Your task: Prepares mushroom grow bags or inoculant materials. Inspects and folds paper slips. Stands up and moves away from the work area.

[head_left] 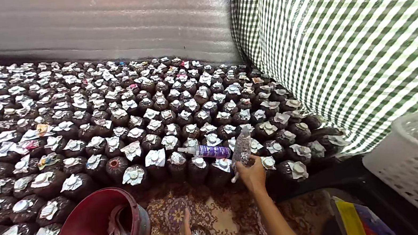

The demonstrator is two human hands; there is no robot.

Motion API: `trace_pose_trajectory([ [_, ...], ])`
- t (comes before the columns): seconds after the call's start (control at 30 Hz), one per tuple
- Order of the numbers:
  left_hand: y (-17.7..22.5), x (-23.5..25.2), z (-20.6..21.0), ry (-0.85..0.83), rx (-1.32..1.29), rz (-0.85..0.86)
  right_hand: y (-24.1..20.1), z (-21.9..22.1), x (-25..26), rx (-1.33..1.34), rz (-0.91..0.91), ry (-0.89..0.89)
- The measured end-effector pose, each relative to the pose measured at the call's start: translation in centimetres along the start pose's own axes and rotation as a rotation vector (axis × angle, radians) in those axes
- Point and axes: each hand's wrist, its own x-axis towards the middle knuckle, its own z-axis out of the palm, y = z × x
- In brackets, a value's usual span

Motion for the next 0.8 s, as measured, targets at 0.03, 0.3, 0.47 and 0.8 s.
trace_pose_trajectory([
  [0.03,1.6,0.7,-0.6,0.001,-0.076,-0.004,-0.5,-0.7,-2.7,0.051,-0.061,0.031],
  [0.3,8.7,0.9,-2.1,0.022,-0.443,-0.164,-0.1,-1.5,-24.2,0.134,-0.408,-0.001],
  [0.47,6.6,-0.9,-4.9,-0.163,-0.527,-0.054,0.4,-5.3,-23.7,0.461,-0.071,-0.544],
  [0.8,1.8,-0.1,-7.0,-0.284,-0.318,-0.052,5.3,-6.6,-19.4,0.357,0.074,-0.827],
])
